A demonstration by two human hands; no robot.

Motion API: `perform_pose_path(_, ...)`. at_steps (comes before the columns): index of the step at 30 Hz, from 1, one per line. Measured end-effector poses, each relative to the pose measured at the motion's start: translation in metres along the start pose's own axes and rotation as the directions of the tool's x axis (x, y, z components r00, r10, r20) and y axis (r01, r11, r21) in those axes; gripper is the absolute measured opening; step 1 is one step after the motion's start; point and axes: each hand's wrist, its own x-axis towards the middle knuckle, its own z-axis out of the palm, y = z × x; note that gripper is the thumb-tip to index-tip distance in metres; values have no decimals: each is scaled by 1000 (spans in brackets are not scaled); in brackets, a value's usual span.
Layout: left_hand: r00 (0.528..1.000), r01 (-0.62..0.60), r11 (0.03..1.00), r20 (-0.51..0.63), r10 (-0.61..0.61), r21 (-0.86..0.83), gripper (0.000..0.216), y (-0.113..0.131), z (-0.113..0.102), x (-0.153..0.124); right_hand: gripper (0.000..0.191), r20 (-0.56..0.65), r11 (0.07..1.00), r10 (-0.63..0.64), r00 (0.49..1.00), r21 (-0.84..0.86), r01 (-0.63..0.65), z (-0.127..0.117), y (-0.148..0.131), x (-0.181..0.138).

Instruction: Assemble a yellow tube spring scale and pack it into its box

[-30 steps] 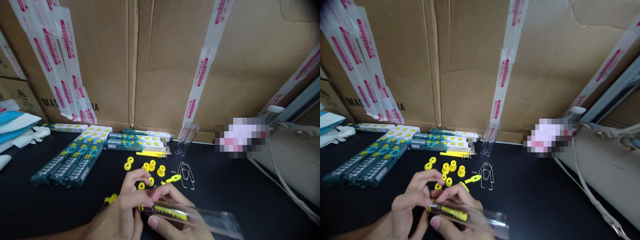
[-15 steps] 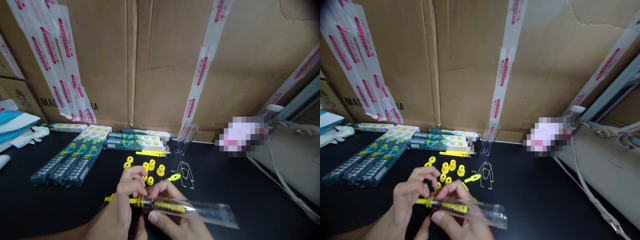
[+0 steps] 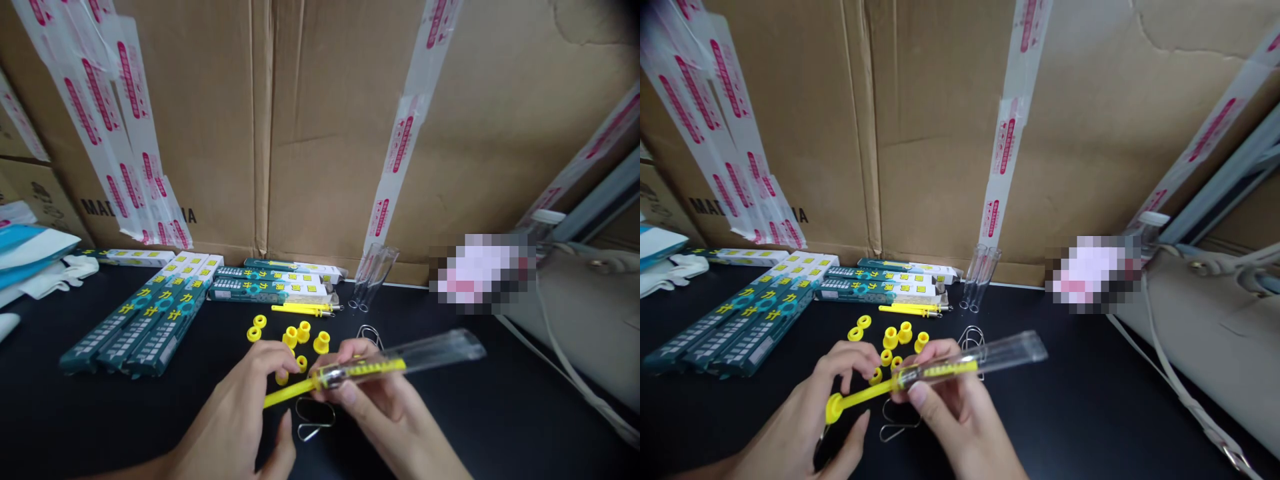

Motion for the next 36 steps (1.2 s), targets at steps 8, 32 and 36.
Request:
perform_pose_path(8,992,83,992,104,-73,-92,35,-14,7,-3,22,-187,997,-49,981,-75,36,-14,-35,2)
perform_pose_path(32,886,452,764,333,-323,-461,40,-13,4,0,21,-52,985,25,998,-168,-34,-7,-15,-5)
perform_pose_path(36,890,457,721,269,-369,-521,42,-13,7,1,21,-67,995,-25,997,-94,18,-7,-13,-6)
